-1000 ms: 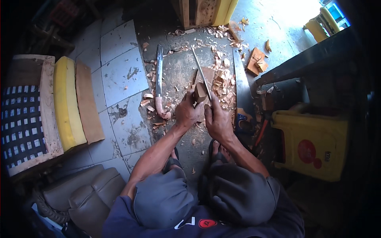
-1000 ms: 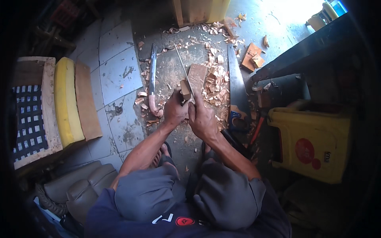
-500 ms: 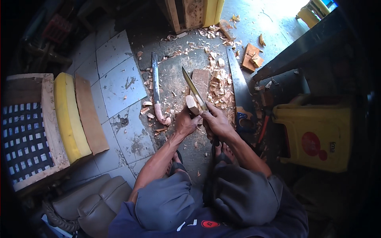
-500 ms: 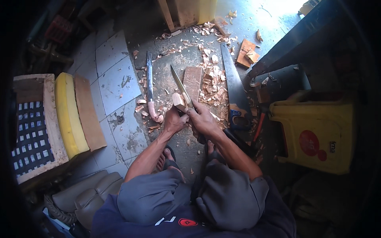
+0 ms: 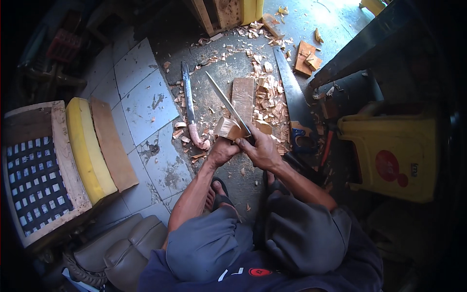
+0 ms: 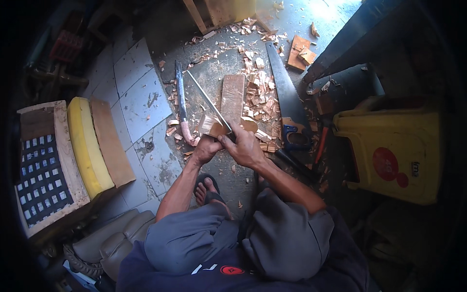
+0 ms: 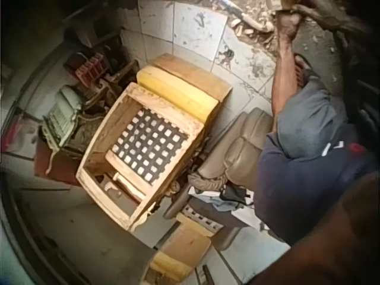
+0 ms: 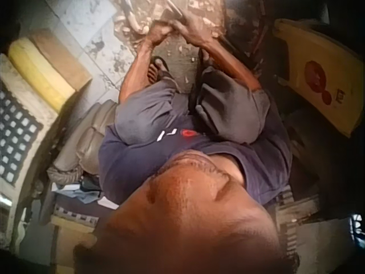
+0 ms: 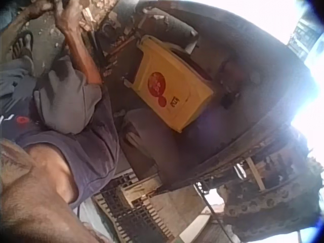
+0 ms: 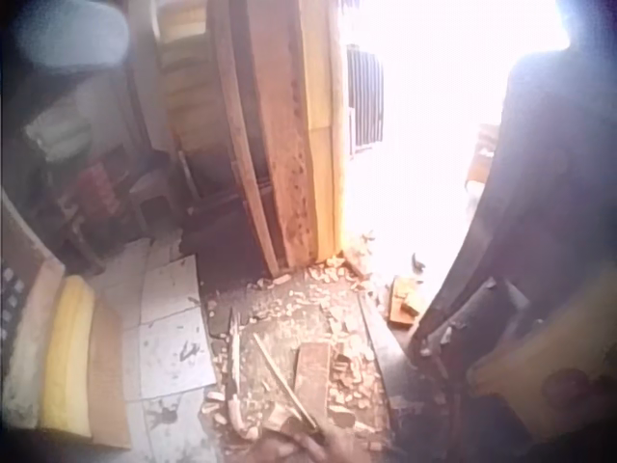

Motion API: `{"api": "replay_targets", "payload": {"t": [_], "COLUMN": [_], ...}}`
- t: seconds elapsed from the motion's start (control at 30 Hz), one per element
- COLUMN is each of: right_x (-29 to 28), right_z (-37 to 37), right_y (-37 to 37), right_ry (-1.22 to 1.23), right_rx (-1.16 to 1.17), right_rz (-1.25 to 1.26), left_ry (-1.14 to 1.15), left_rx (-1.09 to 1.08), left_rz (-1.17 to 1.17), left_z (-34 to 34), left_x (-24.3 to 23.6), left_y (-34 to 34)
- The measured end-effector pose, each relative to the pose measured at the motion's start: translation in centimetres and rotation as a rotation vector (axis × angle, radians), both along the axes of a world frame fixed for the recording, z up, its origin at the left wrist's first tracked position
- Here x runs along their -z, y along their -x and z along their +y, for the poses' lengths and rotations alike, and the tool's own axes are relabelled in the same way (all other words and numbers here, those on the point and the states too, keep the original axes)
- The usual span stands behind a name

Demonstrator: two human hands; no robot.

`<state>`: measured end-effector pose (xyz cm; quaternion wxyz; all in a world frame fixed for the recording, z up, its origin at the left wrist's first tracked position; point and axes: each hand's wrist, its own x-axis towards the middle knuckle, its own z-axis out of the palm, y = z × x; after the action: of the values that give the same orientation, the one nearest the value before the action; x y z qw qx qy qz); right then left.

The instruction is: The person uses a hand saw to make cuts into a curved wooden component and then uses a knife to shave away wood to shape the piece.

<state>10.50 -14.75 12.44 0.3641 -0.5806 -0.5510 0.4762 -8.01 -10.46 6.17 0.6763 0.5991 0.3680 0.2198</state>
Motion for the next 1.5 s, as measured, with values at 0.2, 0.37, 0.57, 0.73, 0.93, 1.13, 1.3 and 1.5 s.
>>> {"api": "replay_targets", "payload": {"t": [0.2,0.37,0.57,0.73,0.93,1.13,1.3,1.5], "right_x": [-0.8,-0.9,-1.0,-0.9,0.5,4.3,9.1,9.2], "right_z": [0.2,0.1,0.0,-0.2,-0.4,-0.6,-4.9,-7.4], "right_y": [0.8,0.5,0.7,0.2,-2.4,-9.3,-16.8,-16.3], "right_ry": [-0.07,0.02,-0.001,-0.065,0.045,0.007,0.19,-0.154], "right_rx": [-0.013,-0.007,-0.026,-0.007,0.151,0.38,0.565,0.246], "right_rz": [0.025,0.027,0.045,0.041,0.149,-0.446,-0.915,-1.082], "left_ry": [0.339,0.404,0.419,0.512,0.545,0.615,0.63,0.091], "left_rx": [-0.177,-0.164,-0.229,-0.247,-0.177,-0.232,-0.342,-0.024], "left_rz": [-0.382,-0.413,-0.482,-0.576,-0.569,-0.501,-0.296,0.529], "left_z": [-1.0,-0.9,-1.4,-0.9,-0.1,0.2,2.0,7.7], "left_x": [1.7,2.0,1.4,-0.1,-1.0,-0.3,1.3,1.7], "left_y": [0.6,0.2,0.0,0.1,0.0,0.6,2.1,2.1]}}
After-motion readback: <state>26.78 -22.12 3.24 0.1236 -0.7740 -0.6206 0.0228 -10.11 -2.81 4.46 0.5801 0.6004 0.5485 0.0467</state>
